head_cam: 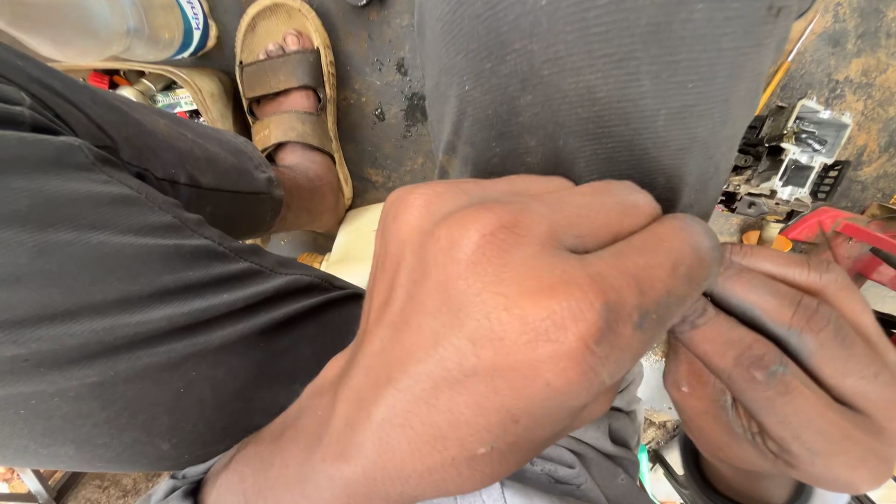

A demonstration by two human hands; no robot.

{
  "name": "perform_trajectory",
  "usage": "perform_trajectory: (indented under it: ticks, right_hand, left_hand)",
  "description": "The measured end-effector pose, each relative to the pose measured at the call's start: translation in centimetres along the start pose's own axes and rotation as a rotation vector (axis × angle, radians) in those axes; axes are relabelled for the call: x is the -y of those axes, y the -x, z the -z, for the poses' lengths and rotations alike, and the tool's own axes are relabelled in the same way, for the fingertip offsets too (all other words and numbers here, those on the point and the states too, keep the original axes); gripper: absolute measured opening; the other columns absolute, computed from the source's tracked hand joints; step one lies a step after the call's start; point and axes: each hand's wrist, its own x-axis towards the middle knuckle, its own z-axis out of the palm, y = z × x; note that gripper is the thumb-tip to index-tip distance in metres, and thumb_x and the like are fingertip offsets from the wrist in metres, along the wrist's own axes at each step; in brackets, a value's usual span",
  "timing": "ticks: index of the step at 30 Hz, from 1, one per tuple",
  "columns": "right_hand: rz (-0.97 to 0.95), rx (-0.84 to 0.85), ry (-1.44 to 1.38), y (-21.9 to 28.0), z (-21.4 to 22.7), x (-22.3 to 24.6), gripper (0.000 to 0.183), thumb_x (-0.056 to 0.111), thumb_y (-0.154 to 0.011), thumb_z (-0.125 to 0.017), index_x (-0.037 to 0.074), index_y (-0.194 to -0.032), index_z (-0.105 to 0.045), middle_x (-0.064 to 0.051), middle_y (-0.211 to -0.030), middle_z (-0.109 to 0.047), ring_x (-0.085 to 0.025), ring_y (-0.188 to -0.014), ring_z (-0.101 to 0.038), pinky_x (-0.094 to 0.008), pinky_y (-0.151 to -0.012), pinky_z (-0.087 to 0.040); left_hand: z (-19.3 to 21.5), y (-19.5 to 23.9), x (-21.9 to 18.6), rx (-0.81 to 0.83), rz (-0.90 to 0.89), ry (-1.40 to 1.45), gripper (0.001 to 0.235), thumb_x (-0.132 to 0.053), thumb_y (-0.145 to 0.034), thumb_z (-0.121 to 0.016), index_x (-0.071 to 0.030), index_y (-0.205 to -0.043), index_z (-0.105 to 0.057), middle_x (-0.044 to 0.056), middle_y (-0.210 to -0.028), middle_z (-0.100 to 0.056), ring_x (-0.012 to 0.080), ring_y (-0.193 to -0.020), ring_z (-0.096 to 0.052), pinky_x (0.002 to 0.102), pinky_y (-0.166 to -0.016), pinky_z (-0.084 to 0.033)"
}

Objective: The person is dismantling and inspecting small engine components, specifically focus on cleaning and reassembling the carburetor and fuel lines.

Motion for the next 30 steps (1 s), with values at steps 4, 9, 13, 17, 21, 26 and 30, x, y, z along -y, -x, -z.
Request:
perform_trajectory:
  ticks: [4,9,13,17,21,26,30]
  right_hand:
    - [-0.007,0.287,0.025,-2.4,1.4,0.4,0.021,-0.015,-0.076,-0.076,-0.010,-0.096,-0.073,-0.027,-0.095,-0.071,-0.040,-0.093,-0.074,-0.042,-0.080,-0.062]
    - [-0.199,0.288,-0.211,-3.4,1.9,-0.3,0.034,-0.013,-0.062,-0.070,-0.011,-0.095,-0.070,-0.026,-0.096,-0.070,-0.035,-0.092,-0.072,-0.039,-0.078,-0.060]
    - [-0.337,0.390,-0.319,-4.1,2.8,-0.3,0.023,-0.015,-0.073,-0.071,-0.008,-0.095,-0.069,-0.020,-0.093,-0.071,-0.029,-0.089,-0.074,-0.036,-0.079,-0.059]
    - [-0.460,0.384,-0.417,-3.3,2.6,-0.7,0.025,-0.016,-0.077,-0.070,-0.005,-0.099,-0.072,-0.016,-0.094,-0.075,-0.026,-0.090,-0.074,-0.034,-0.081,-0.059]
    - [-0.190,0.133,-0.324,-0.9,1.1,-2.0,0.029,-0.015,-0.074,-0.073,-0.007,-0.102,-0.068,-0.020,-0.095,-0.071,-0.031,-0.090,-0.074,-0.039,-0.081,-0.062]
    - [0.057,0.097,-0.056,-1.3,0.9,-1.6,0.023,-0.013,-0.075,-0.080,-0.005,-0.094,-0.070,-0.021,-0.092,-0.071,-0.037,-0.088,-0.073,-0.041,-0.075,-0.062]
    - [0.038,0.199,-0.155,-2.8,1.5,-1.1,0.023,-0.012,-0.071,-0.085,-0.007,-0.088,-0.070,-0.020,-0.088,-0.069,-0.036,-0.084,-0.073,-0.042,-0.073,-0.061]
  left_hand:
    - [-0.7,0.2,0.3,-0.035,-0.003,0.009,0.014,-0.008,-0.085,-0.074,-0.010,-0.097,-0.066,0.000,-0.079,-0.058,0.0175,-0.073,-0.066,0.033,-0.059,-0.048]
    - [-0.4,-0.6,-0.1,0.021,-0.055,-0.134,0.019,-0.013,-0.083,-0.078,-0.012,-0.098,-0.067,0.001,-0.080,-0.059,0.0181,-0.070,-0.066,0.035,-0.055,-0.046]
    - [-0.5,-0.7,-0.4,-0.004,-0.065,-0.091,0.021,-0.013,-0.082,-0.076,-0.011,-0.100,-0.066,0.000,-0.079,-0.058,0.0190,-0.073,-0.065,0.034,-0.055,-0.046]
    - [-0.4,-1.1,-0.5,0.003,-0.088,-0.139,0.018,-0.015,-0.089,-0.078,-0.010,-0.103,-0.067,0.001,-0.079,-0.057,0.0185,-0.071,-0.065,0.034,-0.055,-0.046]
    - [-0.3,-1.1,-0.5,-0.019,-0.062,-0.115,0.019,-0.013,-0.092,-0.077,-0.010,-0.108,-0.068,0.001,-0.080,-0.058,0.0183,-0.074,-0.065,0.033,-0.055,-0.046]
    - [-0.6,-0.7,-0.4,-0.007,-0.068,-0.108,0.016,-0.013,-0.091,-0.076,-0.009,-0.104,-0.068,0.001,-0.077,-0.058,0.0174,-0.071,-0.065,0.033,-0.057,-0.046]
    - [-0.6,-0.7,-0.6,-0.012,-0.034,-0.115,0.019,-0.013,-0.090,-0.078,-0.009,-0.106,-0.069,0.001,-0.079,-0.057,0.0187,-0.073,-0.064,0.034,-0.057,-0.046]
